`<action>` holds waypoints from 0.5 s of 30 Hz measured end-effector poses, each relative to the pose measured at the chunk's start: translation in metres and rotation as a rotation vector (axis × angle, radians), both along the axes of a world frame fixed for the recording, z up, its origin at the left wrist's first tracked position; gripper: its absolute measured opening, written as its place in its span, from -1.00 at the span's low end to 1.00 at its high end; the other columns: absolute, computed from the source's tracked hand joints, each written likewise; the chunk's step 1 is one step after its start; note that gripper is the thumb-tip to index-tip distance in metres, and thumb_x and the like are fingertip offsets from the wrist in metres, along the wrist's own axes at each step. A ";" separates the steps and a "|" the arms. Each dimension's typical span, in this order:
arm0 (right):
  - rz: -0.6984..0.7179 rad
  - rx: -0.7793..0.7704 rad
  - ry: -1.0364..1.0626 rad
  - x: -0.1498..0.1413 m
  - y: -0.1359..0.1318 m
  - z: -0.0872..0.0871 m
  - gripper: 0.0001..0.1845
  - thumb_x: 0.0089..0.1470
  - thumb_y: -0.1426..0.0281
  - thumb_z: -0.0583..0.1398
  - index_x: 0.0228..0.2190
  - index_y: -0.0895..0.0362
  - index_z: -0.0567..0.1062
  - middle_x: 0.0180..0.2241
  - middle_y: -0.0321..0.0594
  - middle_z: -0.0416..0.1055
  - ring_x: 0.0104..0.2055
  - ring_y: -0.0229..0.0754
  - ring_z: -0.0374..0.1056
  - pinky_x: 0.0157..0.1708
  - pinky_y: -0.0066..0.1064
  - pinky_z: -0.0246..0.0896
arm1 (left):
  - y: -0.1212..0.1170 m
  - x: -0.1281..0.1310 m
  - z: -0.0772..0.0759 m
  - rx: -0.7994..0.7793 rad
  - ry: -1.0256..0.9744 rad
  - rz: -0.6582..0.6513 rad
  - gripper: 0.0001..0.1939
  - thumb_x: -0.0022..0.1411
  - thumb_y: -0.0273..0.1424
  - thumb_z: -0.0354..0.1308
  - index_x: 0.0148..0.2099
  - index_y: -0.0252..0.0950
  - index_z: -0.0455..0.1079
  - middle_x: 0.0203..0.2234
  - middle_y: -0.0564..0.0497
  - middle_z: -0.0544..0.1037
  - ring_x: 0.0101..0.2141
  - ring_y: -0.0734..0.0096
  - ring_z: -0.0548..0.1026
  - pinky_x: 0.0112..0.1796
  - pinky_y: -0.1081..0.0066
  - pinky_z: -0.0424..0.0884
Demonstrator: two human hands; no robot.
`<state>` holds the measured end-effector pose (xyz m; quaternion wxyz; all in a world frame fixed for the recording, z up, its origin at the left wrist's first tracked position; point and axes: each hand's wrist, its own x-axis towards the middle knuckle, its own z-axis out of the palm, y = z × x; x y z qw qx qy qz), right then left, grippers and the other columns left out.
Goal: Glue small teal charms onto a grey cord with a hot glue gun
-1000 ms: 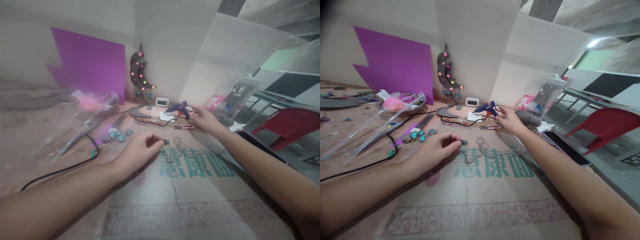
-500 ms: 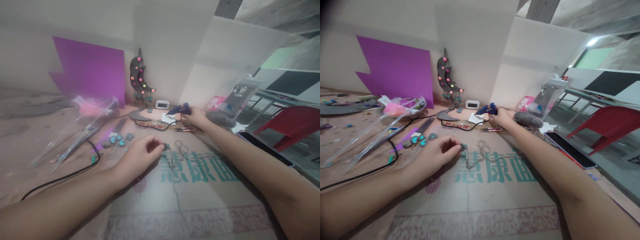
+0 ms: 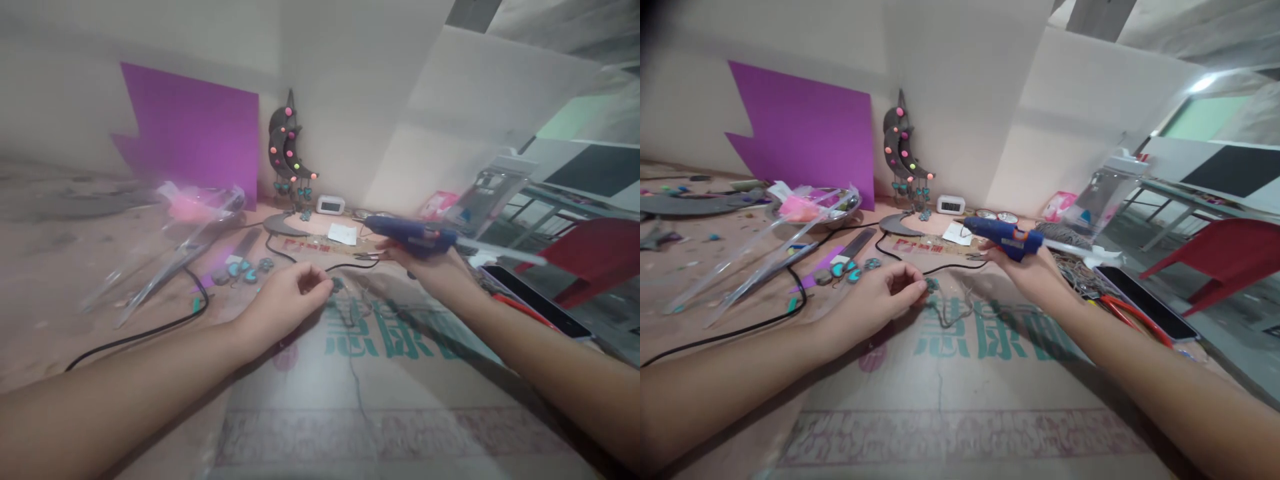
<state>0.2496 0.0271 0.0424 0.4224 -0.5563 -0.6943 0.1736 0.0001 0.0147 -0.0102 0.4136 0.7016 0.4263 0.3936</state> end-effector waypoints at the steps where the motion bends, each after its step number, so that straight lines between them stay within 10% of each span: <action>1: 0.049 0.002 -0.009 -0.003 -0.010 -0.004 -0.87 0.10 0.28 0.25 -0.33 0.04 0.59 -0.26 -0.15 0.59 -0.21 -0.03 0.50 -0.16 -0.21 0.39 | 0.000 0.000 -0.001 -0.015 -0.002 0.008 -0.80 0.26 -0.25 0.11 -0.33 -0.25 0.37 -0.47 0.06 0.54 -0.46 0.42 0.46 -0.43 0.44 0.33; 15: 0.182 0.086 -0.174 -0.011 -0.049 -0.025 -0.81 -0.02 0.23 0.32 -0.45 0.07 0.49 -0.52 -0.27 0.48 -0.48 -0.17 0.40 -0.49 -0.39 0.33 | 0.007 0.000 0.000 -0.134 -0.079 0.021 -0.81 0.24 -0.27 0.13 -0.36 -0.26 0.33 -0.53 0.08 0.52 -0.48 0.43 0.47 -0.50 0.49 0.26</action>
